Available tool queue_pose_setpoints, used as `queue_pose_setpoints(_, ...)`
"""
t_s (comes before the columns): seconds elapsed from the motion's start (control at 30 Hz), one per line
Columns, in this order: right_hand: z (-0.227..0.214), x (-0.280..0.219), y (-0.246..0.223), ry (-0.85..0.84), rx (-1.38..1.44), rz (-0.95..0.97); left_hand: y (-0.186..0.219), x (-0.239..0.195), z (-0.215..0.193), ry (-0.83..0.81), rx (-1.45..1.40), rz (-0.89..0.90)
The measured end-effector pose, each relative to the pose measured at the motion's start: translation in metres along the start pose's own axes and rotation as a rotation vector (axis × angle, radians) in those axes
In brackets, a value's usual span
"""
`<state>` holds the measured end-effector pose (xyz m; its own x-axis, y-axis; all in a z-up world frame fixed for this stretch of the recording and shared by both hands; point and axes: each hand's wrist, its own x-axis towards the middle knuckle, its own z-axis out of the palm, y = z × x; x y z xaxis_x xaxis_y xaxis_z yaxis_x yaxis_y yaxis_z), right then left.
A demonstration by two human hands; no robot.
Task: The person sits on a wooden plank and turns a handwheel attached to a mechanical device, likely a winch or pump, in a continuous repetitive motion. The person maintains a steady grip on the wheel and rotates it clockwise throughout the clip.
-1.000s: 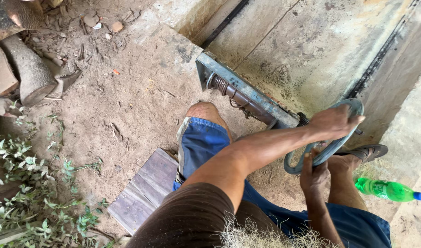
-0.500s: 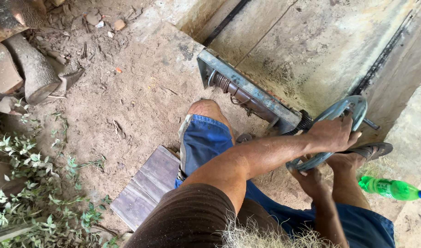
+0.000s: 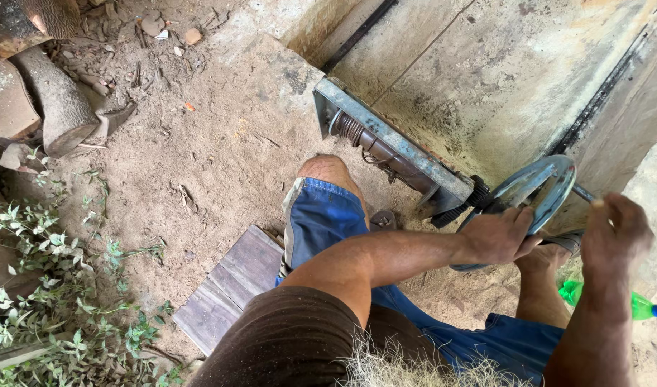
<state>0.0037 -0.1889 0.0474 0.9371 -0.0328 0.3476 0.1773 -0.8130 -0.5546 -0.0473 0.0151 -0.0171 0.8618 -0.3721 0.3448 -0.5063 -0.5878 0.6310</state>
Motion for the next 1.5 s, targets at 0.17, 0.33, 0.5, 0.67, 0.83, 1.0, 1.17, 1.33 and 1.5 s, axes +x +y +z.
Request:
queue_pose_setpoints(0.17,0.022,0.038,-0.051,-0.112,0.190,0.229,-0.006,-0.033,0.011,0.142,0.046,0.140)
queue_pose_setpoints(0.33,0.030,0.030,-0.089,-0.330,0.235,0.581,-0.022,-0.069,0.032,0.097,-0.005,0.210)
queue_pose_setpoints(0.5,0.056,-0.005,-0.090,-0.191,0.395,0.271,-0.037,-0.095,0.037,0.196,-0.011,0.321)
queue_pose_setpoints(0.67,0.079,-0.061,-0.063,-0.026,0.252,-0.068,-0.045,-0.108,0.022,-0.209,-0.278,-0.113)
queue_pose_setpoints(0.83,0.095,-0.110,-0.037,0.014,0.051,-0.150,-0.043,-0.073,-0.002,-0.070,-0.296,-0.273)
queue_pose_setpoints(1.0,0.126,-0.144,-0.013,0.045,0.220,-0.121,-0.029,0.001,-0.024,0.024,-0.453,-0.293)
queue_pose_setpoints(1.17,0.139,-0.166,0.000,-0.097,0.187,0.169,-0.018,0.072,-0.011,0.140,-0.203,-0.137)
queue_pose_setpoints(1.33,0.134,-0.190,-0.011,-0.188,0.328,0.134,-0.022,0.112,0.008,0.039,-0.025,-0.224)
queue_pose_setpoints(1.5,0.115,-0.187,0.000,-0.672,-0.018,0.368,-0.022,0.082,0.022,-0.094,-0.022,-0.166)
